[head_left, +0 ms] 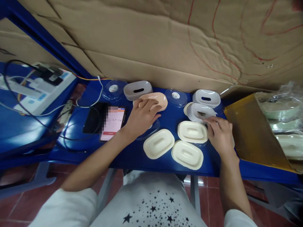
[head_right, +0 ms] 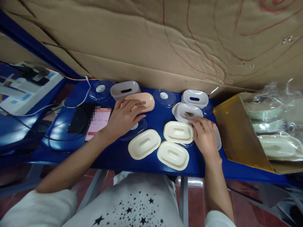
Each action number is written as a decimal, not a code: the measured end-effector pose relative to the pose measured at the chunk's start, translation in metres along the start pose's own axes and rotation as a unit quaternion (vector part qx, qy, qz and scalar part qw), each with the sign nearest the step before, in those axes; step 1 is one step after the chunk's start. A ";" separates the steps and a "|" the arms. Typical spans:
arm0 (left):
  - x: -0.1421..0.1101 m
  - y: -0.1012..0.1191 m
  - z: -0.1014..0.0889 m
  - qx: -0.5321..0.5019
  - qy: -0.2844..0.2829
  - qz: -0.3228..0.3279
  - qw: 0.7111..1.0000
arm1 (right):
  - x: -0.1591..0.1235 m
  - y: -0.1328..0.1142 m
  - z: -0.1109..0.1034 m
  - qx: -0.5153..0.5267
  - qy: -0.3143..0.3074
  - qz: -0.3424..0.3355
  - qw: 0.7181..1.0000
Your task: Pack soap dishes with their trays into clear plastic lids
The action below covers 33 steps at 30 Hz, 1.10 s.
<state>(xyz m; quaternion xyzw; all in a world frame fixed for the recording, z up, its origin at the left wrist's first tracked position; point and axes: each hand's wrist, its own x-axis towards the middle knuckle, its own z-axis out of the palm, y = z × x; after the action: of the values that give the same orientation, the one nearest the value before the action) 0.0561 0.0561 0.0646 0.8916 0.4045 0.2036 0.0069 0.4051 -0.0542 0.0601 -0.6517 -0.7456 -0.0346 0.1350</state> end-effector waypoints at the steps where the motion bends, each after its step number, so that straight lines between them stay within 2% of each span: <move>1: -0.010 0.005 -0.004 0.000 0.009 0.005 1.000 | -0.006 -0.003 0.000 0.001 0.010 -0.001 1.000; 3: -0.035 0.019 -0.013 -0.010 0.020 0.010 1.000 | -0.018 -0.015 -0.001 0.030 0.025 -0.028 0.999; 6: -0.081 0.042 -0.025 -0.034 0.003 0.008 0.999 | -0.037 -0.046 -0.002 0.120 0.015 -0.112 0.986; 9: -0.119 0.054 -0.027 -0.046 -0.022 -0.048 0.998 | -0.050 -0.083 0.001 0.186 -0.021 -0.158 0.970; 11: -0.133 0.051 -0.022 -0.044 -0.013 -0.097 0.994 | -0.054 -0.104 0.007 0.206 -0.043 -0.176 0.962; 15: -0.138 0.029 -0.005 -0.038 -0.011 -0.160 0.986 | -0.056 -0.139 0.022 0.212 -0.089 -0.223 0.947; 18: -0.131 0.015 0.006 -0.061 -0.037 -0.171 0.983 | -0.056 -0.157 0.028 0.202 -0.127 -0.233 0.943; 20: -0.127 0.010 0.010 -0.084 -0.034 -0.175 0.980 | -0.057 -0.165 0.029 0.205 -0.141 -0.222 0.943; 24: -0.123 0.013 0.010 -0.093 -0.003 -0.176 0.980 | -0.065 -0.167 0.028 0.227 -0.101 -0.207 0.946; 26: -0.123 0.022 0.006 -0.083 0.026 -0.170 0.982 | -0.074 -0.157 0.025 0.232 -0.060 -0.187 0.953; 28: -0.126 0.036 0.002 -0.082 0.048 -0.144 0.985 | -0.085 -0.141 0.020 0.218 -0.022 -0.134 0.967; 31: -0.134 0.060 0.000 -0.090 0.015 -0.068 0.994 | -0.105 -0.113 0.013 0.174 0.003 -0.050 0.983; 33: -0.140 0.072 0.002 -0.090 -0.027 -0.026 0.995 | -0.117 -0.098 0.010 0.149 -0.009 -0.031 0.988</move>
<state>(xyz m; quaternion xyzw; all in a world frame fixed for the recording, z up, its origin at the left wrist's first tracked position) 0.0265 -0.0934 0.0255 0.8818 0.4068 0.2149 0.1033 0.3212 -0.1795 0.0335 -0.6011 -0.7637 0.0785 0.2221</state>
